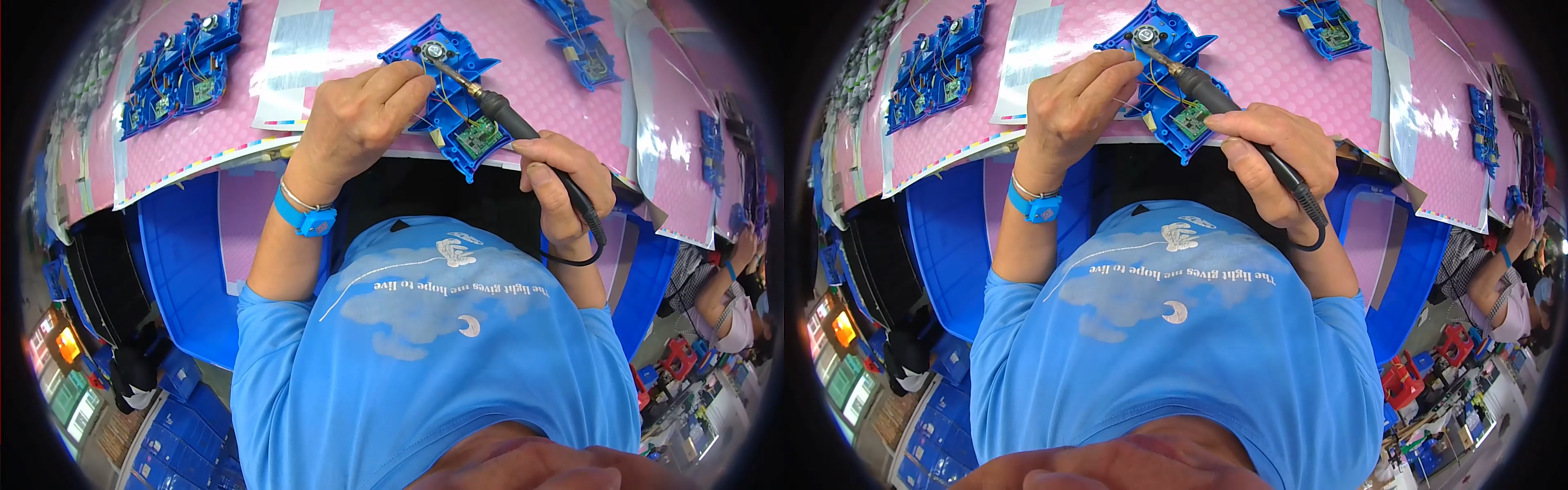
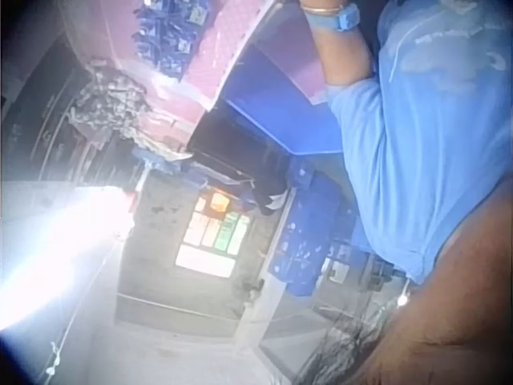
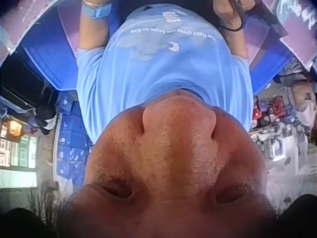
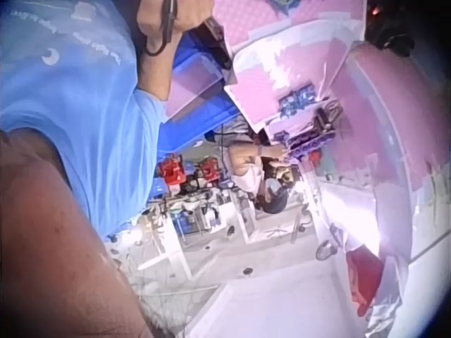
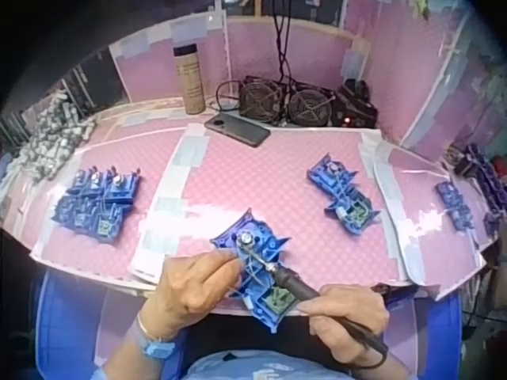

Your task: Soldering electronic components onto small circuit boards at a factory workbench.

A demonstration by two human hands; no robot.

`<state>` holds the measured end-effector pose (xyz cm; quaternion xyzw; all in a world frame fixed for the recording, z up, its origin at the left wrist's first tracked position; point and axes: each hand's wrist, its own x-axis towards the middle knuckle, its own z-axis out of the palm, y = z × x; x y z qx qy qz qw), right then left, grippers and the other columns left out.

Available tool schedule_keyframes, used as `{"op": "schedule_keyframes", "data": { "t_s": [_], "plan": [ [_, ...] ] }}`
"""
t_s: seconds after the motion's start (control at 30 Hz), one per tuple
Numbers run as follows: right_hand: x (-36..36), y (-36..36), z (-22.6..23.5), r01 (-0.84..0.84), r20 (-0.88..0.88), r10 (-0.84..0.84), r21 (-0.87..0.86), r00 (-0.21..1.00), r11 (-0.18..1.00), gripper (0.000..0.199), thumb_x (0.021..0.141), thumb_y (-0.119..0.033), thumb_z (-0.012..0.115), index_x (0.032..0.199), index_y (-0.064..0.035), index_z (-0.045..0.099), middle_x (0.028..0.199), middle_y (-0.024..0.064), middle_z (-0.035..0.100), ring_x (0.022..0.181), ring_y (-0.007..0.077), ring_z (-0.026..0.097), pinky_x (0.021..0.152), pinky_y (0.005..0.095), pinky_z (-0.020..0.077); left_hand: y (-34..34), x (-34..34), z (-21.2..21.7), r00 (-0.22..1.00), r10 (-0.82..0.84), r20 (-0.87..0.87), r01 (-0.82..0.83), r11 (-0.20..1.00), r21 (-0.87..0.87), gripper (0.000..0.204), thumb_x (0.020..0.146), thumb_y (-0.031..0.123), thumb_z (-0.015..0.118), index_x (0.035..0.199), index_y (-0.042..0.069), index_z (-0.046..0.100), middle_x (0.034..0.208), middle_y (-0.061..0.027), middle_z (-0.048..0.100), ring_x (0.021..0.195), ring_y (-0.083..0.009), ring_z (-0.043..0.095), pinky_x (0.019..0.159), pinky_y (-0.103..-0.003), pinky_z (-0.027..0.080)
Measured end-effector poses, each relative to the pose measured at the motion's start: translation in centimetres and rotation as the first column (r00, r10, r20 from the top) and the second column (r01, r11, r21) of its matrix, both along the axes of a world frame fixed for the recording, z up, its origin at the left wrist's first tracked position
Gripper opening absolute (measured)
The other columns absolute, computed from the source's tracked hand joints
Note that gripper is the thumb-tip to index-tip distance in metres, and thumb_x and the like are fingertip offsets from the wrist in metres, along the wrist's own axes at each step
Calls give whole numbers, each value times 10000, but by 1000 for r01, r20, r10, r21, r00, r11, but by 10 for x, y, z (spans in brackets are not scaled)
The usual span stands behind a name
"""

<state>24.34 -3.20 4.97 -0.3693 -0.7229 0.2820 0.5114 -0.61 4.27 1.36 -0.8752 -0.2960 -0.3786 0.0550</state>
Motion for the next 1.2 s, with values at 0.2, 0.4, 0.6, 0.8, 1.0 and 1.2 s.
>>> {"op": "schedule_keyframes", "data": {
  "t_s": [0.2,0.4,0.6,0.8,1.0,1.2],
  "plan": [
    [-1,2,0,-2,18,2,-11,1000,1000,244,833,-23,600,1005,109,711,677,122,626,554,152,571,527,273,416,1,1,0,1000,-18,11,18,999,-38,234,757,66,765,972,49,675,998,-75,721,758,-212,728,580,-296,565],
    [-1,2,-1,-6,12,6,2,1000,1000,236,847,-34,607,1004,109,708,680,122,626,561,153,572,525,275,415,2,2,1,998,-34,46,39,994,-98,250,735,33,772,963,42,671,987,-79,720,729,-213,721,558,-299,557],
    [2,-1,-4,-17,-34,19,41,999,999,241,879,-61,616,1037,100,699,689,109,623,566,151,567,523,276,411,1,3,1,998,-13,59,19,995,-98,240,745,35,770,962,42,669,966,-74,712,726,-209,719,551,-302,553],
    [4,-2,-5,-6,-19,7,33,1000,999,238,888,-66,616,1042,93,701,691,104,622,570,151,567,525,276,411,-2,4,4,999,16,48,-9,988,-156,225,790,32,804,996,42,715,949,-72,750,738,-203,738,606,-272,586],
    [4,-2,-3,-13,-21,14,34,1000,999,239,890,-65,616,1046,93,702,691,104,623,572,152,567,528,277,412,0,4,2,996,-4,86,17,989,-149,216,768,30,771,957,44,668,942,-69,705,737,-223,715,579,-313,562],
    [6,-3,-3,-16,-25,17,33,1000,999,244,889,-60,614,1050,102,698,698,113,629,574,154,569,532,280,416,-3,3,2,989,-38,140,66,978,-197,214,785,22,788,978,41,698,934,-77,720,727,-228,719,583,-305,570]
  ]
}}
